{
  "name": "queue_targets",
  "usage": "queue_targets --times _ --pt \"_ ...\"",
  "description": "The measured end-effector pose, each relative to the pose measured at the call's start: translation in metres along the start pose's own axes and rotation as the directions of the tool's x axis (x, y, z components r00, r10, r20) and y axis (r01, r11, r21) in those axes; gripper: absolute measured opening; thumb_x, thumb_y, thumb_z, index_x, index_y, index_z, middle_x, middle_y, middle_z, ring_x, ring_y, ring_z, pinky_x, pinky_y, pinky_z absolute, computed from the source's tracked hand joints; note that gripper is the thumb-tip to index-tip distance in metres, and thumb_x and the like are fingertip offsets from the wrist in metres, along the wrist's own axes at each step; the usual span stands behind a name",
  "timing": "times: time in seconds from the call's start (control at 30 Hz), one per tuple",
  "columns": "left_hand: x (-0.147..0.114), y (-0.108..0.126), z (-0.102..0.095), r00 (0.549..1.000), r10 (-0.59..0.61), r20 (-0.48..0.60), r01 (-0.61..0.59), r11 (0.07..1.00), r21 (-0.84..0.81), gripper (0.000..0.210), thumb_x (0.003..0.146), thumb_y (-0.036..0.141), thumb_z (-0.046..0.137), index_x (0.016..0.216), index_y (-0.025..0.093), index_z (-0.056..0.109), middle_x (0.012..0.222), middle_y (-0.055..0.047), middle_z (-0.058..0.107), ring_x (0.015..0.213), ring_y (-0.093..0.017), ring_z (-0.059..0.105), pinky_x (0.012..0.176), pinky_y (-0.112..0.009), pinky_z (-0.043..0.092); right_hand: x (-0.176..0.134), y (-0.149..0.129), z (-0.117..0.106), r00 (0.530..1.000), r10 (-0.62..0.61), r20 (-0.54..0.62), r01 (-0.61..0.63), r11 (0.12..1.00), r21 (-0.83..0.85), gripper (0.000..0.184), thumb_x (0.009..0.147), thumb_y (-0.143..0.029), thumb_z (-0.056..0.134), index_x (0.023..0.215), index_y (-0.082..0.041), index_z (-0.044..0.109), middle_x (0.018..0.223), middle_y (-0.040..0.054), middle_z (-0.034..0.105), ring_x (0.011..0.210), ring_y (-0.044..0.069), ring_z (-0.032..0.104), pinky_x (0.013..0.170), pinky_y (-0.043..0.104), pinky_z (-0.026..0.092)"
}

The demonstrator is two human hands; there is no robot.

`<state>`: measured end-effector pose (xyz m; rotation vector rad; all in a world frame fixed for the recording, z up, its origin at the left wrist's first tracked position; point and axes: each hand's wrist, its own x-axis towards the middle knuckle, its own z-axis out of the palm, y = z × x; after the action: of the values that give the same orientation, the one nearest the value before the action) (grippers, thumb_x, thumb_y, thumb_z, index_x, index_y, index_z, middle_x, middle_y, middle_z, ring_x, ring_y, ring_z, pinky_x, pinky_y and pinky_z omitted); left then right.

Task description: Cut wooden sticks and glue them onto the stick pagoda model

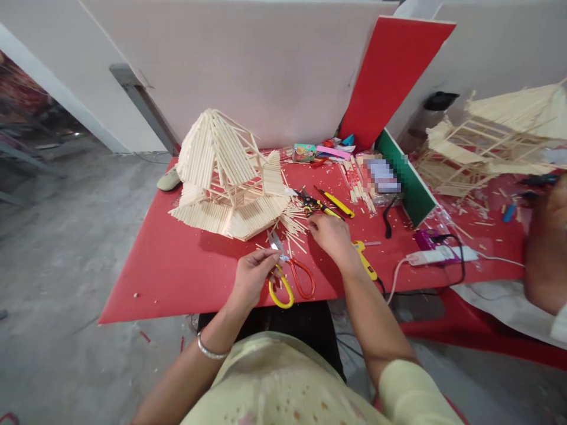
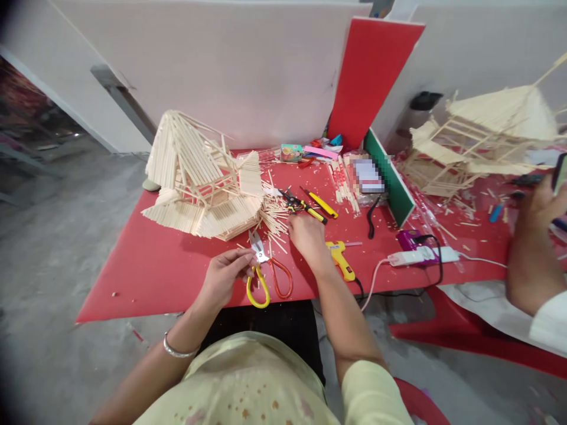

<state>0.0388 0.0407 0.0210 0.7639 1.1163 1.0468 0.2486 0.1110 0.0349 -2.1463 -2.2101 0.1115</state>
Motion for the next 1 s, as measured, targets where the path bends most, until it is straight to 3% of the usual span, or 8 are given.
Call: queue_targets --times 0.1,0.23,0.4,0.6,1.0 --pt "0.001 0.002 -0.01 0.998 0.019 -0.058 -0.018 1.0 0.016 0.03 0.07 0.034 0.076 0.088 0.01 0.072 0.074 -0.008 0.072 0.051 -0.01 0.06 0.046 -0.02 0.046 0.022 -0.005 0.007 0.998 -0.03 0.053 0.031 0.999 -0.025 0.03 0.092 -0.03 0.044 0.098 -0.02 0.071 0.096 0.0108 0.072 0.095 0.021 0.064 0.079 0.027 0.041" --pt "0.003 0.001 -0.017 0.998 0.035 -0.055 -0.034 0.999 0.018 0.029 0.072 0.034 0.075 0.09 0.011 0.073 0.074 -0.008 0.072 0.053 -0.01 0.061 0.047 -0.02 0.046 0.033 -0.008 0.014 0.993 -0.051 0.109 0.057 0.997 -0.054 0.033 0.092 -0.03 0.042 0.1 -0.015 0.071 0.097 0.0156 0.071 0.097 0.023 0.064 0.082 0.029 0.041" --pt "0.008 -0.001 -0.015 0.999 -0.014 -0.046 0.013 1.0 -0.006 0.029 0.07 0.032 0.076 0.088 0.01 0.072 0.073 -0.008 0.071 0.051 -0.01 0.06 0.046 -0.02 0.045 0.035 -0.011 0.021 0.988 -0.065 0.143 0.075 0.995 -0.067 0.036 0.093 -0.031 0.039 0.104 -0.018 0.071 0.1 0.0138 0.071 0.1 0.022 0.063 0.084 0.029 0.041" --pt "0.01 0.001 -0.012 0.999 -0.038 -0.026 0.037 0.999 -0.033 0.027 0.07 0.031 0.075 0.087 0.01 0.071 0.073 -0.007 0.071 0.047 -0.011 0.061 0.044 -0.021 0.046 0.044 -0.016 0.028 0.982 -0.053 0.181 0.071 0.993 -0.094 0.031 0.089 -0.025 0.045 0.1 -0.013 0.071 0.099 0.0167 0.071 0.098 0.024 0.064 0.084 0.03 0.043" --pt "0.011 0.0 -0.014 0.999 -0.035 0.004 0.035 0.999 -0.034 0.026 0.07 0.031 0.075 0.085 0.01 0.071 0.071 -0.006 0.07 0.048 -0.012 0.061 0.042 -0.021 0.045 0.048 -0.011 0.021 0.979 -0.065 0.192 0.078 0.995 -0.061 0.026 0.085 -0.029 0.051 0.098 -0.02 0.071 0.096 0.0108 0.072 0.095 0.021 0.064 0.079 0.027 0.041"
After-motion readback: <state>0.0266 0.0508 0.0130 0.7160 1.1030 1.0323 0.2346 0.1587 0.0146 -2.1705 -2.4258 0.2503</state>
